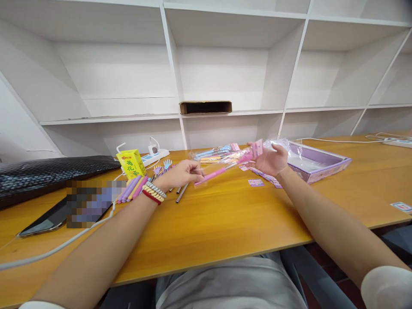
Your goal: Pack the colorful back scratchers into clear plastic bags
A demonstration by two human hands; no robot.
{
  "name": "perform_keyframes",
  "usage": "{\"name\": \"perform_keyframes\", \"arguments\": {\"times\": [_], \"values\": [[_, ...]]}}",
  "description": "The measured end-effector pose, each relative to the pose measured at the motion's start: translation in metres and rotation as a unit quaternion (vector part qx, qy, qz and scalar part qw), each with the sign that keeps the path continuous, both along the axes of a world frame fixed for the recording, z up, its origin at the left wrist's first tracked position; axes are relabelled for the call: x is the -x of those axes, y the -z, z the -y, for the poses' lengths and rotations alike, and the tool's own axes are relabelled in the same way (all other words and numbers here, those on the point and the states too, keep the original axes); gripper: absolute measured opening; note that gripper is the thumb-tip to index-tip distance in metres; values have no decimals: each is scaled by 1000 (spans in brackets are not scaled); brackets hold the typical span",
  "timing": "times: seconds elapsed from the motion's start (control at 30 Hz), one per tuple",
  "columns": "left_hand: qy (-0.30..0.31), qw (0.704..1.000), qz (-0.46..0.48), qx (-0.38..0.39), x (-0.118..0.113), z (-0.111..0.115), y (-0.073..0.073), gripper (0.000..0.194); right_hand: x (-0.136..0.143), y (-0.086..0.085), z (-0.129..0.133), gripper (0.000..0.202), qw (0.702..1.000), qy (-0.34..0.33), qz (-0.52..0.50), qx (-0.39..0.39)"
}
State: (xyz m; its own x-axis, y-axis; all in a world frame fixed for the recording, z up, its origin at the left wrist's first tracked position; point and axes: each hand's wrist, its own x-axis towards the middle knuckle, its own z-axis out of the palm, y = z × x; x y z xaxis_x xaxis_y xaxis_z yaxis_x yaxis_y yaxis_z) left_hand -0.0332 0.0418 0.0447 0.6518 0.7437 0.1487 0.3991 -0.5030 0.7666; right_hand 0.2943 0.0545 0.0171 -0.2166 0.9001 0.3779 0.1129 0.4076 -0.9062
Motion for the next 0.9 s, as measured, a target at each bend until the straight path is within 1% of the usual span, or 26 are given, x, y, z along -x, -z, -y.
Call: {"name": "perform_keyframes", "arguments": {"times": [0.07,0.1,0.13,0.2,0.27,0.33,0.4,0.47,0.5,0.53,0.63,0.73,0.83,0.9], "values": [[-25,1000,3,-8,2,-9,-3,18,-2,-4,0,69,995,-37,-88,25],[-38,999,3,-14,2,-13,-4,18,-3,-5,-2,67,989,-56,-131,45],[-52,998,2,-21,2,-18,-4,18,-2,-6,-6,61,984,-62,-153,67],[-75,997,4,-29,0,-29,-4,17,-1,-6,-17,41,980,-42,-168,102],[-96,995,16,-27,-5,-40,0,18,2,-3,-33,24,981,17,-160,106],[-138,989,35,-28,-13,-52,5,18,5,1,-50,18,983,109,-118,92],[-216,974,40,-51,-23,-65,12,14,8,5,-69,14,975,206,-40,77],[-300,950,11,-90,-32,-81,17,13,10,10,-86,11,962,263,16,72],[-333,936,-17,-112,-36,-90,19,14,10,13,-94,10,956,281,37,72],[-353,926,-38,-125,-39,-100,20,15,11,15,-101,9,950,298,56,72],[-382,908,-98,-140,-44,-127,21,14,13,23,-120,9,926,349,130,68],[-394,895,-158,-141,-46,-146,23,15,17,31,-131,10,903,378,196,64],[-405,878,-209,-149,-48,-150,33,23,22,36,-133,31,884,393,248,58],[-423,859,-230,-174,-49,-146,41,36,25,36,-129,45,860,401,312,46]]}}
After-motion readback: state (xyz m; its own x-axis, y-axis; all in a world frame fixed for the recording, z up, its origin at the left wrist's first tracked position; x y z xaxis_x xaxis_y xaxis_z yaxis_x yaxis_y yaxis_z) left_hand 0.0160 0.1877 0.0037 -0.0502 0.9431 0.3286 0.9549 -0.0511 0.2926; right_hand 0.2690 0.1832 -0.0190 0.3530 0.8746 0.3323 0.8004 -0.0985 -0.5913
